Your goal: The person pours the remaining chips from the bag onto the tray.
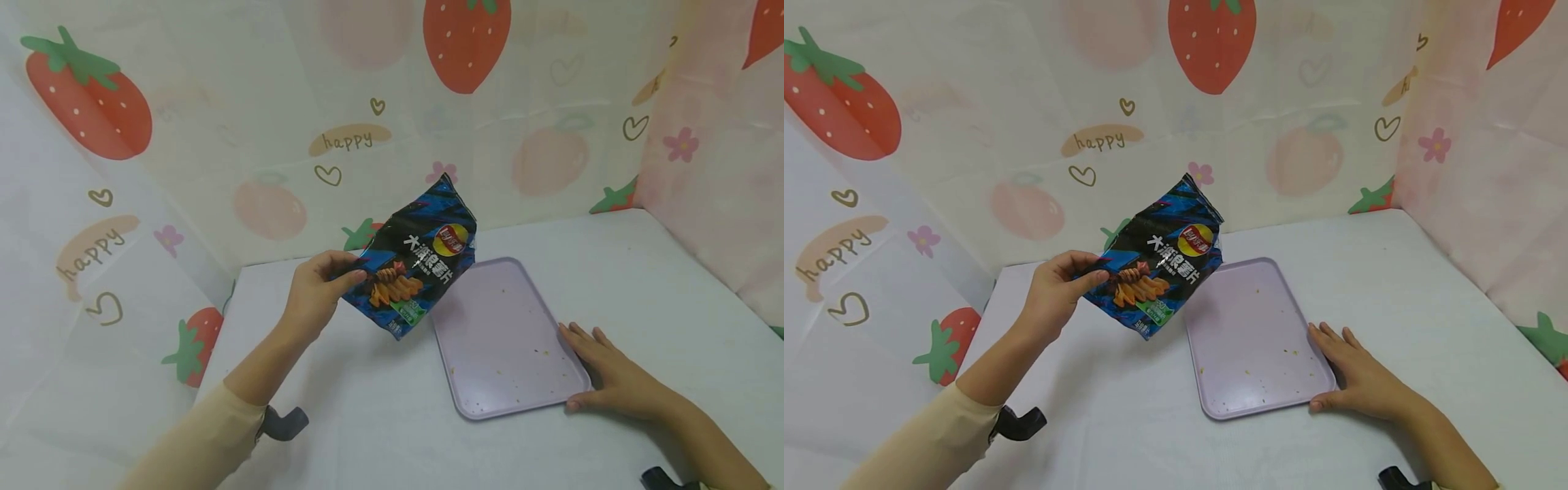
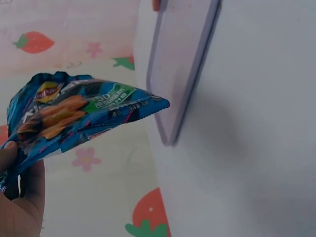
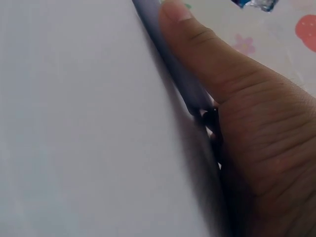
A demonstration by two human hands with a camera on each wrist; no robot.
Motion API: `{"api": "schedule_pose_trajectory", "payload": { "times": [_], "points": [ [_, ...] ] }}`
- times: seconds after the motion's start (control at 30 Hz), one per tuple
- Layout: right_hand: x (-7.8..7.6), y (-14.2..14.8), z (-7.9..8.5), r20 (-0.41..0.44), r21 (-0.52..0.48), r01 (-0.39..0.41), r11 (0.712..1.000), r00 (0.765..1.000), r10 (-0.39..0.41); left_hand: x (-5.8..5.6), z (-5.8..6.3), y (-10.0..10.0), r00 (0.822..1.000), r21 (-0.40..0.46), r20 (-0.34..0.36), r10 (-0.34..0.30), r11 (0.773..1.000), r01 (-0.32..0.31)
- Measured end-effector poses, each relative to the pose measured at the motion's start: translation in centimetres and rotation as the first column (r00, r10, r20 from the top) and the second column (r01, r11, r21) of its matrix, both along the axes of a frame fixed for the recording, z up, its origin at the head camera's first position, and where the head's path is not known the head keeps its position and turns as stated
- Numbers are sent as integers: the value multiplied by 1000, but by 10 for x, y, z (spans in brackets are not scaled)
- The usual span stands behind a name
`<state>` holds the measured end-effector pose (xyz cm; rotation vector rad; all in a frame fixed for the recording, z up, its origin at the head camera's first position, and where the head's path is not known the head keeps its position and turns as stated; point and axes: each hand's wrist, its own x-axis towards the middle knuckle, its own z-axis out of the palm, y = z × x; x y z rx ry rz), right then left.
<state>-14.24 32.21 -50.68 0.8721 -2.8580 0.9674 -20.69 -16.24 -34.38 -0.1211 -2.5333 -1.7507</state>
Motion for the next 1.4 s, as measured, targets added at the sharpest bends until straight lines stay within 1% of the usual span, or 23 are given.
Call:
{"api": "schedule_pose_trajectory", "payload": {
  "times": [0.13, 0.23, 0.4, 0.53, 0.67, 0.8, 0.9, 1.03, 1.2, 1.3, 1.4],
  "points": [
    [2, 0, 1, 96, -36, 35, 999, 995, -32, -4, 7, 4, 1000, 2, -30, -8, 1000, 8],
    [2, 0, 0, 139, -53, 54, 997, 989, -46, -6, 12, 6, 998, 14, -50, -24, 1000, 25],
    [0, 1, -2, 139, -56, 54, 997, 989, -46, -10, 20, 10, 995, 44, -84, -51, 998, 55],
    [0, 0, -2, 137, -62, 45, 997, 990, -37, -13, 27, 13, 994, 61, -95, -59, 996, 65],
    [1, -1, 0, 135, -67, 37, 997, 991, -27, -16, 35, 16, 992, 61, -110, -67, 995, 74],
    [0, -1, 1, 136, -63, 36, 997, 990, -27, -18, 43, 20, 992, 48, -107, -62, 997, 68],
    [1, -2, 1, 149, -65, 43, 997, 988, -33, -19, 48, 24, 993, 61, -97, -62, 996, 68],
    [1, -3, 1, 154, -76, 44, 996, 988, -32, -22, 50, 29, 992, 98, -103, -76, 991, 86],
    [1, -3, -1, 133, -71, 38, 997, 991, -28, -27, 50, 34, 989, 148, -114, -93, 983, 110],
    [0, -2, -2, 141, -70, 44, 997, 989, -34, -29, 50, 37, 987, 178, -118, -105, 976, 125],
    [0, -2, -2, 160, -69, 53, 996, 986, -42, -31, 51, 40, 987, 189, -118, -110, 973, 131]
  ]
}}
